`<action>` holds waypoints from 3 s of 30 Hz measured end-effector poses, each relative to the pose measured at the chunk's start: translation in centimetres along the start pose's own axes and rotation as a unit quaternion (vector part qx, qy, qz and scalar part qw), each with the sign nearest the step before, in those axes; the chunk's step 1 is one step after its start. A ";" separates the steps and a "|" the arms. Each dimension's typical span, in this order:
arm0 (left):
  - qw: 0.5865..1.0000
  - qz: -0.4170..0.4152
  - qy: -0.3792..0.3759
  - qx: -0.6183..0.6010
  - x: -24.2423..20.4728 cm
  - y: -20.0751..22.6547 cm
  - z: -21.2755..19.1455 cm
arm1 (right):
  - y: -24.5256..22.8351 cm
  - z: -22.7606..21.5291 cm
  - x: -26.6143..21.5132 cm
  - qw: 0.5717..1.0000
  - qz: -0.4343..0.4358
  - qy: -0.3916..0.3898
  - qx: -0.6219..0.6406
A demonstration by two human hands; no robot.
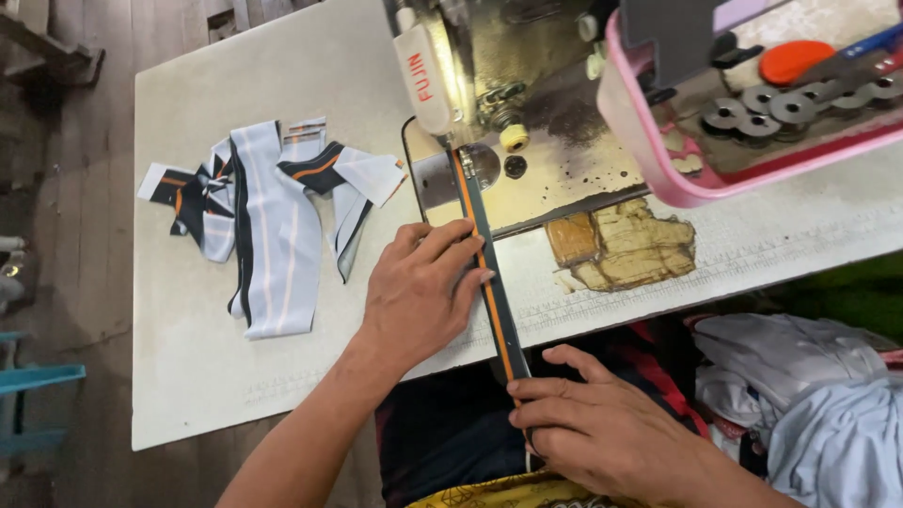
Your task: Aligning and sewing fabric strips using an industrial sewing machine
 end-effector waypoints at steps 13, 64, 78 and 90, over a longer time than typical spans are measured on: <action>0.998 -0.028 0.011 0.052 -1.0 -0.7 0.6 | 1.3 2.2 -2.4 0.997 0.038 -0.058 0.025; 0.992 -0.102 -0.063 -0.030 3.6 -6.2 0.4 | 4.6 -1.6 0.0 0.957 0.215 0.134 -0.142; 0.992 -0.073 -0.062 -0.080 -1.2 -2.8 -0.6 | 1.7 1.1 -3.5 0.939 0.234 0.178 0.176; 0.999 -0.019 -0.011 -0.026 -1.5 -0.1 -0.5 | -1.8 1.0 -1.0 0.991 0.023 0.113 -0.068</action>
Point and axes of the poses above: each hand's wrist, its own x-axis towards the middle knuckle, its own z-axis out of the palm, y = z × x, the point moved 7 cm from there along x, towards the middle knuckle, and after that the axes turned 15 degrees about -z, right-handed, at the moved point
